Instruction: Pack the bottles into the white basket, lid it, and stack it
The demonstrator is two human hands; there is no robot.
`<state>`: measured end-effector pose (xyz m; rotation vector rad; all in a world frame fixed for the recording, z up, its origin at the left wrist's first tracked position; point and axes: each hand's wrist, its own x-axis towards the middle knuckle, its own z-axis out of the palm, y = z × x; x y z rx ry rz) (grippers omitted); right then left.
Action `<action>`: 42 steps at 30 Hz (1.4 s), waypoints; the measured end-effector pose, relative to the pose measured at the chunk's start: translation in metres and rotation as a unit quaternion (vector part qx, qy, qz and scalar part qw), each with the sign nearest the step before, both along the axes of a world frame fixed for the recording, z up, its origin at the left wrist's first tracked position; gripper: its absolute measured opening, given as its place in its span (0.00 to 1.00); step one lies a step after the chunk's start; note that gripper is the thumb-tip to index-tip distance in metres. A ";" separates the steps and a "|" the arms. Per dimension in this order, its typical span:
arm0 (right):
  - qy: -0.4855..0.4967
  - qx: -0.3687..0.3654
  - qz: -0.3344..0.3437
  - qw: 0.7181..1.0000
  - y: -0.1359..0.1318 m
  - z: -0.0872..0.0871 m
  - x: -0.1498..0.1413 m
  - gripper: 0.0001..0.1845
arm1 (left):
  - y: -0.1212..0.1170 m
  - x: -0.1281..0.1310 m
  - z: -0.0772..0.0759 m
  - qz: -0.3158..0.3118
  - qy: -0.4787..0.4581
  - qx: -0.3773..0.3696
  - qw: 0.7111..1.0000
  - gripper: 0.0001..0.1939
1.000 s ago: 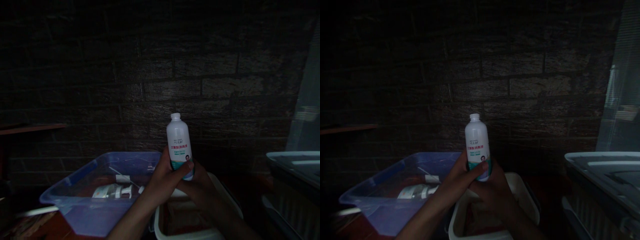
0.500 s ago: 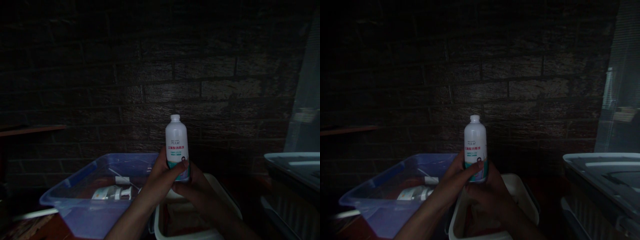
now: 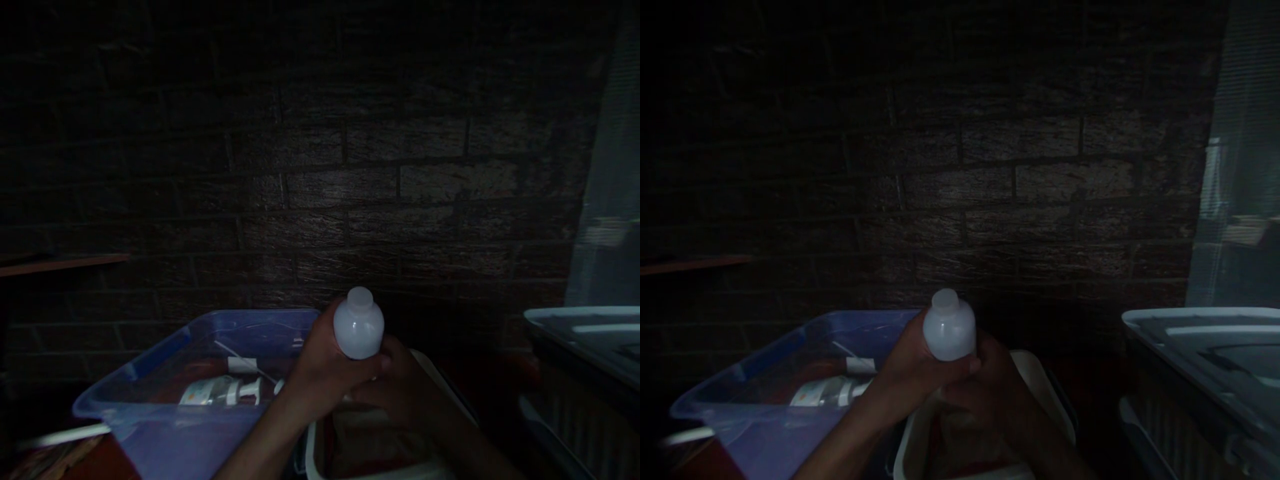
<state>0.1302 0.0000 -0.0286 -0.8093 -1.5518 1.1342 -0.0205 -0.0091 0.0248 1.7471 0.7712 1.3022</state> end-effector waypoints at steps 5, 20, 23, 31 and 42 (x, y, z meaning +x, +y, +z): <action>0.004 0.142 -0.040 0.989 -0.002 0.010 0.006 0.21 | -0.010 0.004 0.007 -0.005 0.059 0.032 0.998 0.33; -0.019 0.039 0.012 0.999 -0.008 0.020 0.004 0.30 | -0.011 0.009 0.004 0.018 -0.076 -0.031 0.996 0.37; -0.021 0.005 0.008 1.000 -0.005 0.013 0.000 0.32 | -0.009 0.010 0.007 0.062 -0.105 -0.033 0.992 0.42; 0.046 -0.024 0.055 0.997 -0.005 0.013 -0.007 0.25 | -0.002 0.004 0.006 0.051 -0.103 -0.038 0.993 0.34; 0.145 -0.106 -0.047 0.983 -0.008 0.030 -0.010 0.28 | 0.009 0.003 -0.003 0.037 -0.157 -0.112 0.981 0.26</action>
